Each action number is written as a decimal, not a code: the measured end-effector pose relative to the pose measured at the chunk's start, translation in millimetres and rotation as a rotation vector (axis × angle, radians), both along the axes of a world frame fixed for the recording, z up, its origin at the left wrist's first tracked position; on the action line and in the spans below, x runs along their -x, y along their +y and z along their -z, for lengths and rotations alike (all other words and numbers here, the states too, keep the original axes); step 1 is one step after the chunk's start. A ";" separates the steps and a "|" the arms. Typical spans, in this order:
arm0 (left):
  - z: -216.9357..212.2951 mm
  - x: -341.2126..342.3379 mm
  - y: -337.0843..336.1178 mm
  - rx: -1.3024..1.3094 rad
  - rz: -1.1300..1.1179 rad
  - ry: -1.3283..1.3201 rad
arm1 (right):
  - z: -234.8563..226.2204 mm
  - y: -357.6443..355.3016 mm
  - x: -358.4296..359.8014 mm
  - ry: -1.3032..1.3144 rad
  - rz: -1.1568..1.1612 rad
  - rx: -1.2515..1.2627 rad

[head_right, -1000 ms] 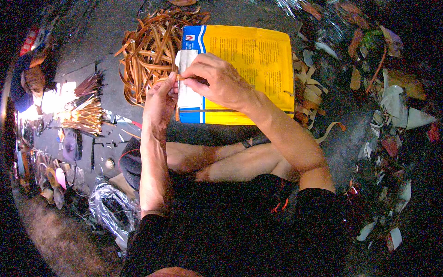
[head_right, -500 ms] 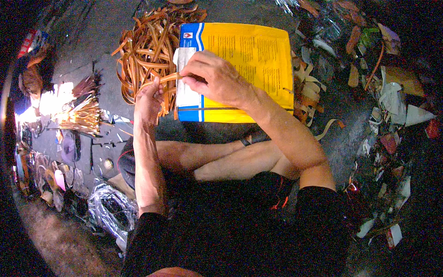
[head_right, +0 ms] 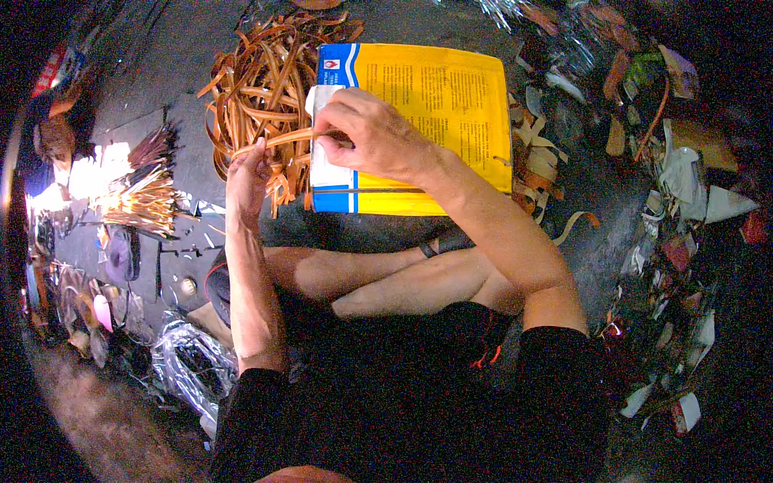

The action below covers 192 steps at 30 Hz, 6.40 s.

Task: The person sits on the floor and repeatedly picks up orange straps, folds them, and ties them around a yellow and blue box. The person continues this process throughout the video, accumulating tied straps on the box.

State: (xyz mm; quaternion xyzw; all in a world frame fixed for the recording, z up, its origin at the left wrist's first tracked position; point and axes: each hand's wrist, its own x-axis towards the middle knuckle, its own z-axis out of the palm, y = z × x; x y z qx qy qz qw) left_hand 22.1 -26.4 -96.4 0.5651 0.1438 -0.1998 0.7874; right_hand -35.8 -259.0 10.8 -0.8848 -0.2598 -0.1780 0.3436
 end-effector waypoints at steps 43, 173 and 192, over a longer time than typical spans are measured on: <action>-112.9 88.7 -32.3 -0.360 0.204 -0.592 | 161.7 -281.0 398.4 0.713 2.056 0.044; -57.6 46.0 -66.6 0.357 -0.005 0.054 | -0.4 2.4 10.8 0.045 0.086 -0.082; 29.0 -8.3 -1.6 0.239 -0.069 0.150 | -2.1 -2.5 11.6 0.056 0.060 -0.032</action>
